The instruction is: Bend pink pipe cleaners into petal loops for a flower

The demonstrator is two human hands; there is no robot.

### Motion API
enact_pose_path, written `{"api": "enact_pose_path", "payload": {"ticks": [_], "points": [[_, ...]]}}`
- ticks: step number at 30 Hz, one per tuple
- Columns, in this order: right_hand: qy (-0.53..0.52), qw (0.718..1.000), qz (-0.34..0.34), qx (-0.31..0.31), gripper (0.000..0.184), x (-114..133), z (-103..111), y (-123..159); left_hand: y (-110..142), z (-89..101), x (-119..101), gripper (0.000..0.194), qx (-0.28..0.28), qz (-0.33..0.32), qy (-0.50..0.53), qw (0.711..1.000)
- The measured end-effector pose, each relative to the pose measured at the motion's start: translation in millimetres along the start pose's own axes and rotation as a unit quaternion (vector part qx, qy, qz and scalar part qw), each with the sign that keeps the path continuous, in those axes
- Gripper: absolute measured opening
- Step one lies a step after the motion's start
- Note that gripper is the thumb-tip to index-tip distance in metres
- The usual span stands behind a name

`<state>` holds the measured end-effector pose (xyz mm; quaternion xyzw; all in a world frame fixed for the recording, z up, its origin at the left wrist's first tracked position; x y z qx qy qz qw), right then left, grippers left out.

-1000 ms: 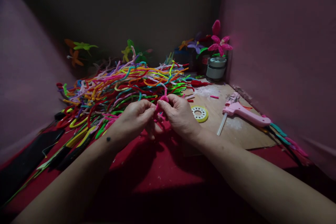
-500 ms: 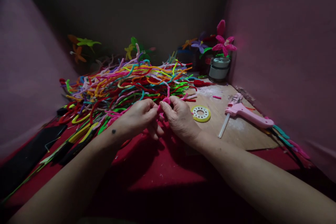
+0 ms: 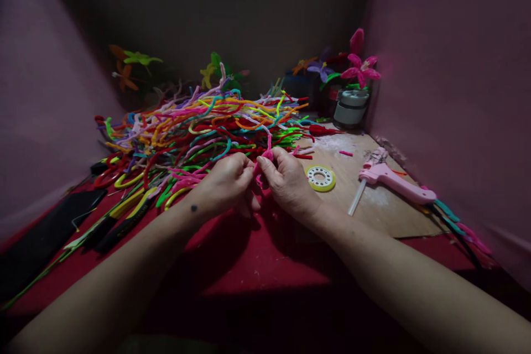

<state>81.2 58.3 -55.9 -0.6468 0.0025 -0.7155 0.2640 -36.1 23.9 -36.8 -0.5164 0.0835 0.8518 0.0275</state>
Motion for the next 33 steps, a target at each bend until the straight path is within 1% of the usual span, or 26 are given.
{"api": "enact_pose_path", "payload": {"ticks": [3, 8, 12, 14, 16, 18, 22, 25, 29, 33], "points": [[-0.032, 0.999, -0.013, -0.001, 0.021, 4, 1, -1, 0, 2.5, -3, 0.01, 0.025, 0.01, 0.002, 1.0], [-0.068, 0.997, -0.039, -0.01, 0.023, 5, 5, -4, 0, 5.9, -9, 0.004, 0.004, 0.014, 0.029, 0.999], [-0.109, 0.993, -0.053, -0.007, 0.022, 1, 6, -5, 1, 5.5, -13, 0.005, 0.022, 0.016, 0.088, 0.996], [-0.14, 0.988, -0.062, 0.006, 0.022, 1, 6, -5, 1, 6.2, -14, 0.008, 0.017, 0.013, 0.093, 0.995], [-0.182, 0.98, -0.076, 0.02, 0.023, 3, 6, -5, 1, 7.8, -15, 0.01, 0.0, 0.013, 0.086, 0.996], [-0.225, 0.97, -0.09, 0.026, 0.025, 4, 7, -7, 2, 9.1, -15, 0.012, -0.002, 0.017, 0.08, 0.997], [-0.306, 0.944, -0.115, 0.032, 0.021, 4, 10, -10, 4, 10.5, -16, 0.014, 0.031, 0.014, 0.103, 0.994], [-0.359, 0.925, -0.12, 0.038, 0.018, 0, 11, -13, 4, 12.3, -16, 0.015, 0.046, 0.012, 0.138, 0.989], [-0.394, 0.908, -0.13, 0.053, 0.016, -2, 10, -14, 2, 16.0, -12, 0.014, 0.065, 0.012, 0.169, 0.983], [-0.389, 0.909, -0.135, 0.056, 0.016, 0, 11, -15, 1, 19.0, -11, 0.016, 0.089, 0.009, 0.187, 0.978]]}}
Point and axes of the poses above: each hand's wrist, its own y-axis away from the middle knuckle, its own z-axis out of the back of the hand, x = y × z, the point moved 2 cm from there along -y, towards the middle knuckle, and after that the axes turned 1 degree about x, right-handed, at the moved point
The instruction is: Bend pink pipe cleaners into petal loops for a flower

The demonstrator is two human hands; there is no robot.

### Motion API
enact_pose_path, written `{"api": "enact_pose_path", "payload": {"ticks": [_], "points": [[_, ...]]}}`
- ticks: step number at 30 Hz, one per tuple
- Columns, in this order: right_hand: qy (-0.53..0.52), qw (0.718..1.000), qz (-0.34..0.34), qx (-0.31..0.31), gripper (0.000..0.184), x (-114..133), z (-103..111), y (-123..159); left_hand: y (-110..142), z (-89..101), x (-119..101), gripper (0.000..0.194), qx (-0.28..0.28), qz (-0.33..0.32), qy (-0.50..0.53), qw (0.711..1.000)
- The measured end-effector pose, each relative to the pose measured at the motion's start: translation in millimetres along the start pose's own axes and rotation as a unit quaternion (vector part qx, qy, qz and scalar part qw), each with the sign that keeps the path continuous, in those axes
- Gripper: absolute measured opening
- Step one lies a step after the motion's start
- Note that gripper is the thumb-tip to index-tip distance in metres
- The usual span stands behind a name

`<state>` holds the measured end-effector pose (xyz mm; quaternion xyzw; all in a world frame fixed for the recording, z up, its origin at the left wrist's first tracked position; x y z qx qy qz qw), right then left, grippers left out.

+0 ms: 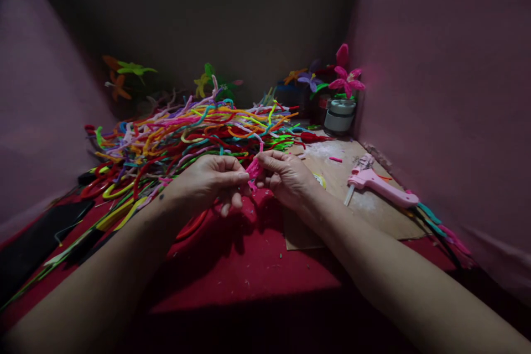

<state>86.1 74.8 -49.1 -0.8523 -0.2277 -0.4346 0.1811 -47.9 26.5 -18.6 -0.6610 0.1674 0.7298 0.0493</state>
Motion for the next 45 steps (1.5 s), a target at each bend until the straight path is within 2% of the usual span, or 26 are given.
{"api": "enact_pose_path", "payload": {"ticks": [10, 15, 23, 26, 30, 33, 37, 42, 45], "points": [[0.01, 0.996, 0.009, -0.088, 0.028, -2, 0, 3, -3, -0.6, 2, 0.016, 0.056, -0.026, 0.105, 0.993], [0.044, 0.994, 0.043, -0.09, 0.03, 0, -3, 4, -4, 4.1, 2, 0.017, 0.065, -0.018, 0.124, 0.99], [0.127, 0.981, 0.06, -0.134, 0.028, 7, -5, 9, 3, -7.0, -6, 0.019, -0.02, -0.012, -0.021, 1.0], [0.154, 0.978, 0.066, -0.126, 0.025, 7, -7, 10, 2, -12.2, -6, 0.018, -0.051, -0.024, -0.063, 0.996], [0.146, 0.984, 0.066, -0.082, 0.02, 4, -6, 9, 2, -12.5, -7, 0.017, -0.1, -0.021, -0.091, 0.991], [0.147, 0.984, 0.087, -0.057, 0.017, 4, -8, 9, 3, -9.3, -6, 0.017, -0.088, -0.008, -0.08, 0.993], [0.188, 0.974, 0.116, -0.058, 0.014, 5, -10, 13, 2, -7.9, -4, 0.013, -0.058, 0.013, -0.061, 0.996], [0.161, 0.983, 0.077, -0.053, 0.017, 4, -4, 8, 1, -8.7, -3, 0.015, -0.069, 0.023, -0.041, 0.997], [0.171, 0.983, 0.049, -0.043, 0.017, 3, -4, 6, 1, -7.7, -2, 0.016, -0.057, 0.015, -0.025, 0.998]]}}
Point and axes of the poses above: each hand's wrist, its own y-axis away from the middle knuckle, its own z-axis out of the back of the hand, x = y × z, the point moved 2 cm from there along -y, towards the middle knuckle, and after that the axes turned 1 degree about x, right-handed, at the moved point
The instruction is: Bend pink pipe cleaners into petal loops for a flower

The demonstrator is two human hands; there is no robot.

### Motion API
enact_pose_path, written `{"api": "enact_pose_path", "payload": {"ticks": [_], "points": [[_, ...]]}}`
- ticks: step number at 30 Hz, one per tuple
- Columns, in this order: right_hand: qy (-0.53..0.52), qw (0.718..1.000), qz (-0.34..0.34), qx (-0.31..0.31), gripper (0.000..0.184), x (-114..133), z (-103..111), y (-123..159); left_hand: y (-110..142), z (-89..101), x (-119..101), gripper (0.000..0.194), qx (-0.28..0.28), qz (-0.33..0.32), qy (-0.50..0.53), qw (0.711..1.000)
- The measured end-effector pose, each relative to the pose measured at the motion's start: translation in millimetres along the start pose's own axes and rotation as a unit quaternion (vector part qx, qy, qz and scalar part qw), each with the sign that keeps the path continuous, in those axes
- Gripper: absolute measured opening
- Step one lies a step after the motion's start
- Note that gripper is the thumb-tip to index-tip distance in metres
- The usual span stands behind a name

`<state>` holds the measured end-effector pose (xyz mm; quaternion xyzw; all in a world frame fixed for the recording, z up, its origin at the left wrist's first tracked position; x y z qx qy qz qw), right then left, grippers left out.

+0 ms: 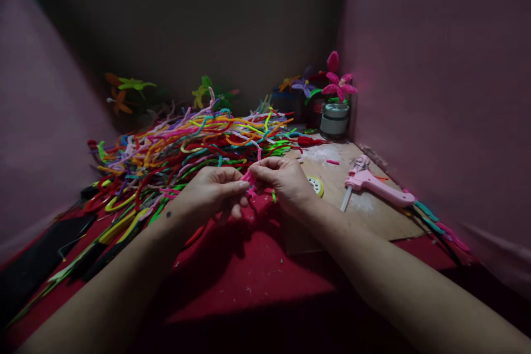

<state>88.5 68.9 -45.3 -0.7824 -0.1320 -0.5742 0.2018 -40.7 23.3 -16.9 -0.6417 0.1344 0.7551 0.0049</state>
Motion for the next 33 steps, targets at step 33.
{"api": "enact_pose_path", "payload": {"ticks": [33], "points": [[-0.085, 0.996, 0.002, -0.013, 0.013, -9, -11, 1, -3, -4.1, 4, 0.011, -0.102, -0.108, 0.005, 0.989]]}}
Point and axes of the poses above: each hand's wrist, its own y-axis away from the middle knuckle, its own z-axis out of the back of the hand, x = y × z, the point moved 2 cm from there along -y, towards the middle knuckle, and after that the axes turned 1 degree about x, right-handed, at the moved point
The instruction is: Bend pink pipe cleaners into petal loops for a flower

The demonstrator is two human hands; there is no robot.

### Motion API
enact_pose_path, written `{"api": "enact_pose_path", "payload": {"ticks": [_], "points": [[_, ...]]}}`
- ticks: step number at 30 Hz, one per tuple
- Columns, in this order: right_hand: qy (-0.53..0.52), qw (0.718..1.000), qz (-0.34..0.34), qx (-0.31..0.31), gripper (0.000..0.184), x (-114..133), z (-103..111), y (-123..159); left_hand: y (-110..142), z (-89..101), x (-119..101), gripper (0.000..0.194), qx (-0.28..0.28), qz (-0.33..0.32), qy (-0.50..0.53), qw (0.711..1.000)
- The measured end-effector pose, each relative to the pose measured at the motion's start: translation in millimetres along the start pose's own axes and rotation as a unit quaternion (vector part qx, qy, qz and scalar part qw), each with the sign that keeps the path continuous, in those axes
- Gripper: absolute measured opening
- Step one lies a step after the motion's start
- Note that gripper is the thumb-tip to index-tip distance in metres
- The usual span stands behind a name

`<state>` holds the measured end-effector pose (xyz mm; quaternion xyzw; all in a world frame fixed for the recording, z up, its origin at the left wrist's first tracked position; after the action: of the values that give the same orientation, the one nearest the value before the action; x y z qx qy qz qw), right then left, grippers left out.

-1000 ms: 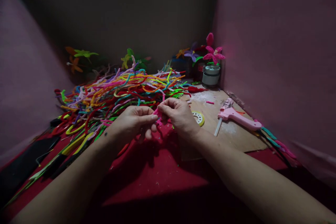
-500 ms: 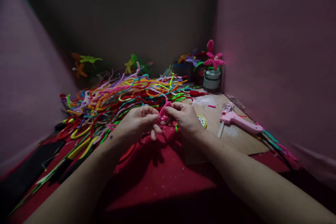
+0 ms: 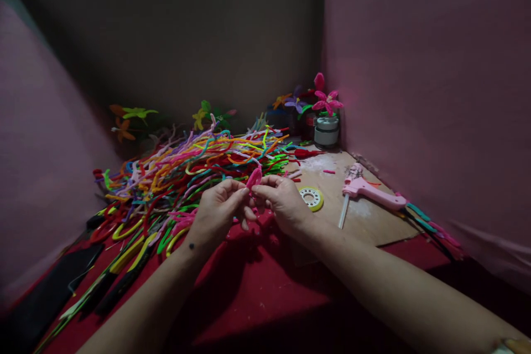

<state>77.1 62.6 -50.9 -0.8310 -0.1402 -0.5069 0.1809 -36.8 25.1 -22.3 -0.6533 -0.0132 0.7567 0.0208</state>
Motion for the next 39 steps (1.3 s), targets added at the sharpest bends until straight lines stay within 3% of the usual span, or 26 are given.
{"api": "enact_pose_path", "payload": {"ticks": [4, 6, 10, 13, 15, 17, 19, 20, 22, 24, 26, 29, 34, 39], "points": [[-0.005, 1.0, -0.01, -0.016, 0.011, -2, -2, 3, 4, 0.6, 4, 0.011, -0.031, -0.074, -0.117, 0.99], [-0.018, 0.999, -0.013, -0.025, 0.009, -2, -3, 4, 7, 1.3, 7, 0.012, -0.052, -0.146, -0.231, 0.961], [-0.067, 0.995, -0.051, -0.06, 0.009, -2, -7, 5, 10, -0.2, 13, 0.013, -0.083, -0.3, -0.453, 0.836], [-0.118, 0.986, -0.083, -0.087, 0.006, -3, -10, 5, 11, -2.2, 16, 0.014, -0.105, -0.405, -0.52, 0.745], [-0.134, 0.982, -0.095, -0.094, 0.007, -5, -11, 5, 11, -2.8, 17, 0.013, -0.111, -0.447, -0.539, 0.705], [-0.125, 0.983, -0.1, -0.086, 0.009, -7, -11, 4, 11, -2.6, 19, 0.013, -0.104, -0.463, -0.546, 0.69], [-0.092, 0.99, -0.083, -0.067, 0.01, -8, -10, 4, 11, -1.9, 18, 0.014, -0.095, -0.459, -0.534, 0.704], [-0.068, 0.994, -0.065, -0.057, 0.009, -8, -9, 3, 11, -1.4, 17, 0.014, -0.096, -0.444, -0.514, 0.728], [-0.019, 0.999, -0.029, -0.037, 0.006, -6, -8, 3, 9, 0.1, 14, 0.013, -0.104, -0.371, -0.431, 0.816], [0.028, 0.999, -0.005, -0.025, 0.005, -2, -8, 3, 7, 0.6, 12, 0.01, -0.098, -0.251, -0.288, 0.919], [0.069, 0.997, 0.009, -0.017, 0.006, 2, -9, 5, 5, -1.7, 10, 0.011, -0.073, -0.131, -0.133, 0.98], [0.135, 0.99, 0.043, -0.012, 0.008, 7, -10, 10, 3, -5.0, 10, 0.014, -0.041, -0.049, 0.022, 0.998], [0.261, 0.96, 0.09, -0.054, 0.007, 11, -6, 12, -2, -5.1, 14, 0.018, 0.026, 0.006, 0.105, 0.994], [0.098, 0.995, 0.027, -0.003, 0.007, 3, -7, 6, -1, -5.6, 8, 0.015, -0.011, -0.033, 0.077, 0.996]]}}
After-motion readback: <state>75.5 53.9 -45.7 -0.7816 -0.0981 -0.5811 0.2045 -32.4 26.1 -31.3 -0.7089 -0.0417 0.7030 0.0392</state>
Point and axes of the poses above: each hand's wrist, its own y-axis away from the middle knuckle, its own z-axis out of the back of the hand, x = y × z, the point moved 2 cm from there along -y, towards the middle knuckle, and after that the axes turned 1 degree about x, right-handed, at the moved point
